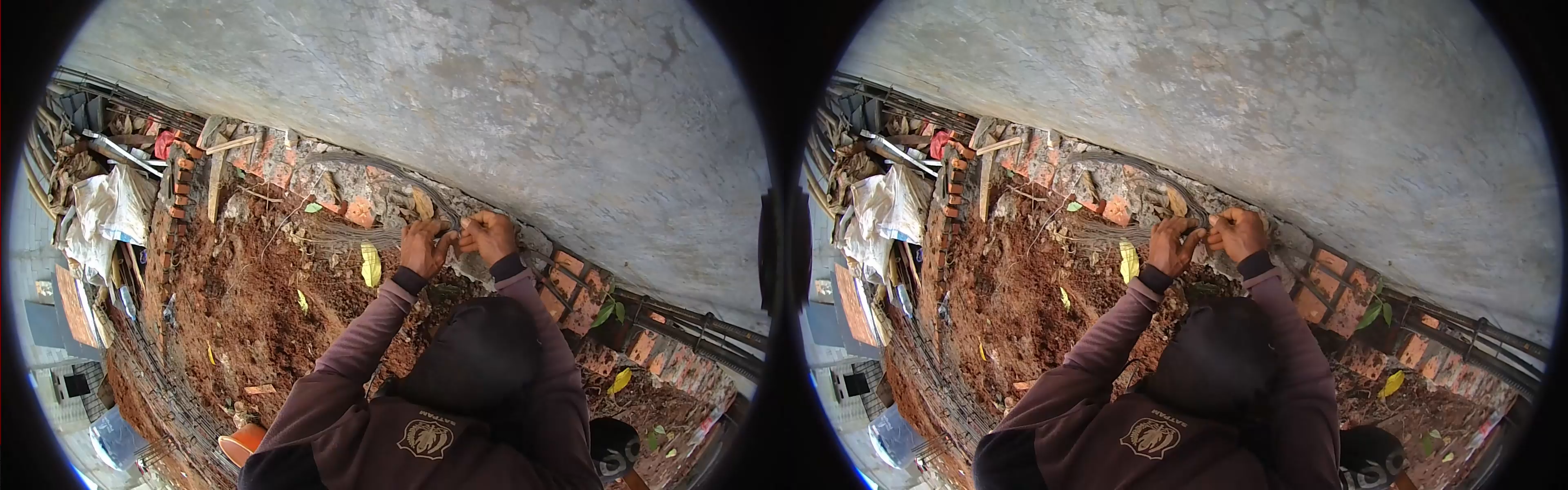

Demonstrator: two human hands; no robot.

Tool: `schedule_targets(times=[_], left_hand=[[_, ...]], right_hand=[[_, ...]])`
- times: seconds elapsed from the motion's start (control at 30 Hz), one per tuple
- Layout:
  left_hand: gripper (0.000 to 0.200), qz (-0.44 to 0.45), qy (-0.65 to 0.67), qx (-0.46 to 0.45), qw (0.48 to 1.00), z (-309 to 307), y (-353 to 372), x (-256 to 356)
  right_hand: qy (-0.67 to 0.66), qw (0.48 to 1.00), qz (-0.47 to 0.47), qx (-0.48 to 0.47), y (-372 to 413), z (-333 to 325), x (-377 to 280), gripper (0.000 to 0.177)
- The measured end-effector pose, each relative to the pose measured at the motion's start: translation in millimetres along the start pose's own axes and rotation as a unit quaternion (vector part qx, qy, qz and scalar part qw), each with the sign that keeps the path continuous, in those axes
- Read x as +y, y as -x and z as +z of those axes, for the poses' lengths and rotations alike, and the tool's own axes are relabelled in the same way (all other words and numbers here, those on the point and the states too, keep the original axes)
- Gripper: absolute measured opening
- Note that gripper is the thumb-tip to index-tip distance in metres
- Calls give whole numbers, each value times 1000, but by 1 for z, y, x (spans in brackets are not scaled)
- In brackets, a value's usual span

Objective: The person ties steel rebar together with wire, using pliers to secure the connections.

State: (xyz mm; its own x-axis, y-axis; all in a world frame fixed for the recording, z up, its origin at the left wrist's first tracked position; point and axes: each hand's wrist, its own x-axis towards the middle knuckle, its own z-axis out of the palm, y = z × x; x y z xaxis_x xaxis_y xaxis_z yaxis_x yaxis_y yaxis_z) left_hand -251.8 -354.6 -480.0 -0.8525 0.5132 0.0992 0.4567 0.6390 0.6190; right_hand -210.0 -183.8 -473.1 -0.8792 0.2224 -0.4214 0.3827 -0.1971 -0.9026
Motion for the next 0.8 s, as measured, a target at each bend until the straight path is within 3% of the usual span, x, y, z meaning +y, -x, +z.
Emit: schedule_targets(times=[0.23,0.43,0.8], left_hand=[[34,-30,54,30,998,-1,-2,8],[39,-20,35,40,998,2,0,4],[38,-20,58,45,997,-8,1,7]], right_hand=[[-149,986,25,-63,4,-17,13,23],[-330,931,71,-140,5,-16,17,18],[-261,954,13,-147,12,-15,-6,21]])
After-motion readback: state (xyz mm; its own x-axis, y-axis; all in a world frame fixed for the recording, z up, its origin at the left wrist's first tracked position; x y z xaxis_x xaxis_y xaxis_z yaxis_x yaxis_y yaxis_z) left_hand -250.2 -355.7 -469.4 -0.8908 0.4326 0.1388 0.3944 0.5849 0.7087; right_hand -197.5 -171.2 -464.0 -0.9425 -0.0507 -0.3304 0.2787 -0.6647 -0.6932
